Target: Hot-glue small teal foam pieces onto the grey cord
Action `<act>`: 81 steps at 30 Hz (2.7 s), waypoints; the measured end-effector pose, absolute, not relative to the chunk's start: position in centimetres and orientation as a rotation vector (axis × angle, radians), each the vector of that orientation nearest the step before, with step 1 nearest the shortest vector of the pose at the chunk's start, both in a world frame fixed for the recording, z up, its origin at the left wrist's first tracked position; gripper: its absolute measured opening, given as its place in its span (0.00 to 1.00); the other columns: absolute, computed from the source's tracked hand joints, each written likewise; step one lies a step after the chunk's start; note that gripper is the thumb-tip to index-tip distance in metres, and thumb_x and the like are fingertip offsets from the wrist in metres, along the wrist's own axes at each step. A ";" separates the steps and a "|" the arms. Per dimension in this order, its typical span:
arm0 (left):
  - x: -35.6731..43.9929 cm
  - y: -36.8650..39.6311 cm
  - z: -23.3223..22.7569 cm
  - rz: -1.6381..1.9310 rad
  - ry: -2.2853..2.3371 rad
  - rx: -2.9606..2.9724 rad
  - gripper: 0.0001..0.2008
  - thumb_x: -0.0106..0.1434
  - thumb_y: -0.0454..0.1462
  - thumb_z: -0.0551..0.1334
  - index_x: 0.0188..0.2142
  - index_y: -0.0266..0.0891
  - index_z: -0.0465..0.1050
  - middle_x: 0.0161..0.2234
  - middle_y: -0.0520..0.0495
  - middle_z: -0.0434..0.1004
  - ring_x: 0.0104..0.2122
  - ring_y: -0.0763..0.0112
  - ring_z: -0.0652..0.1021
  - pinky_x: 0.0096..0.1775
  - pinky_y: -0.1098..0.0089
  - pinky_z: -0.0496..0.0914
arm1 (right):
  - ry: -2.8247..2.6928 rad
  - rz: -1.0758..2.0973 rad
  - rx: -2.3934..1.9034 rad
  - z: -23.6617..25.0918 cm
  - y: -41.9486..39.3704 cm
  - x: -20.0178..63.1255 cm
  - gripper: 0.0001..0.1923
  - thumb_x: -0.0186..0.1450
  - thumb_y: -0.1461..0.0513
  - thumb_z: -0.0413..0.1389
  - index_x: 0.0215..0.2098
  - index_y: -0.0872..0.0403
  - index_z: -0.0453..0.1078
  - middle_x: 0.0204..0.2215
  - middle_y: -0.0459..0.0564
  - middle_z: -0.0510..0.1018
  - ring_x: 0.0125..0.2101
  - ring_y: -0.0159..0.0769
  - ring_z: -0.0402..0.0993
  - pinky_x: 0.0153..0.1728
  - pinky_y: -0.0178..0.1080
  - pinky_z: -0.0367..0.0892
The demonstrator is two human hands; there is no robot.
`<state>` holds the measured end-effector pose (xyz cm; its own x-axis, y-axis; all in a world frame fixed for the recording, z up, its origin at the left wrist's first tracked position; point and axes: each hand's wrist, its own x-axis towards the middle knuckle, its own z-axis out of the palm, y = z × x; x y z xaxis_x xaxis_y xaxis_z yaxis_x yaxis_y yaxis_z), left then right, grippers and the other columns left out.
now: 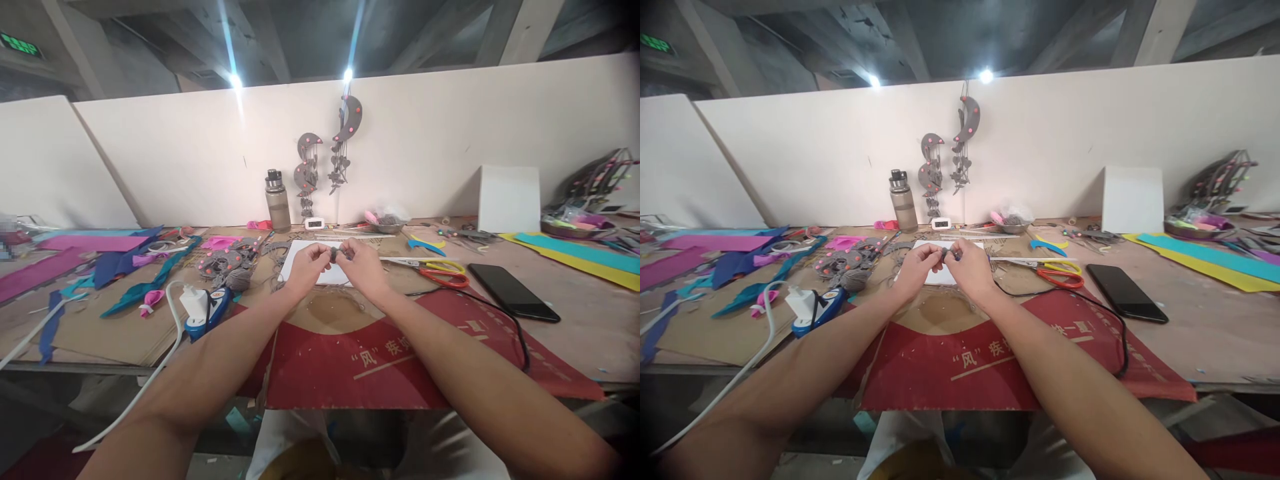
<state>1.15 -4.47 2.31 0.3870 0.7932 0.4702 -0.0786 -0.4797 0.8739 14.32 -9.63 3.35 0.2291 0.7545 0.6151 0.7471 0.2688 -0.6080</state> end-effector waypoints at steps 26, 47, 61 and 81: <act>1.2 -4.1 2.5 1.164 0.633 1.716 0.08 0.55 0.39 0.60 0.27 0.35 0.73 0.23 0.50 0.71 0.23 0.76 0.69 0.29 0.73 0.64 | -1.495 0.016 -1.498 3.5 -9.6 14.4 0.05 0.57 0.61 0.50 0.24 0.53 0.63 0.21 0.42 0.66 0.23 0.30 0.58 0.27 0.33 0.51; 1.1 -3.5 2.5 1.142 0.758 1.812 0.10 0.51 0.42 0.63 0.27 0.36 0.73 0.22 0.52 0.71 0.24 0.75 0.69 0.28 0.73 0.63 | -1.543 0.020 -1.514 3.3 -9.5 14.5 0.04 0.57 0.61 0.50 0.26 0.53 0.64 0.23 0.44 0.69 0.26 0.31 0.62 0.29 0.34 0.54; 0.9 -3.7 2.8 1.108 0.875 1.908 0.08 0.51 0.39 0.59 0.26 0.36 0.73 0.21 0.51 0.71 0.23 0.73 0.70 0.26 0.72 0.62 | -1.562 0.029 -1.504 3.1 -9.4 14.4 0.05 0.57 0.61 0.50 0.24 0.52 0.62 0.22 0.44 0.69 0.25 0.32 0.62 0.28 0.34 0.54; 0.7 -2.9 2.5 1.080 0.866 1.923 0.08 0.51 0.40 0.60 0.26 0.36 0.73 0.21 0.51 0.71 0.22 0.74 0.69 0.26 0.72 0.62 | -1.518 0.135 -1.481 3.2 -9.3 14.6 0.06 0.57 0.60 0.52 0.23 0.52 0.64 0.20 0.43 0.69 0.23 0.31 0.62 0.26 0.34 0.54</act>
<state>0.72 -2.85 2.50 0.4141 0.8272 0.3799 0.1914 -0.4871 0.8521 14.65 -9.29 3.20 0.2151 0.8139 0.5398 0.7057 0.2526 -0.6619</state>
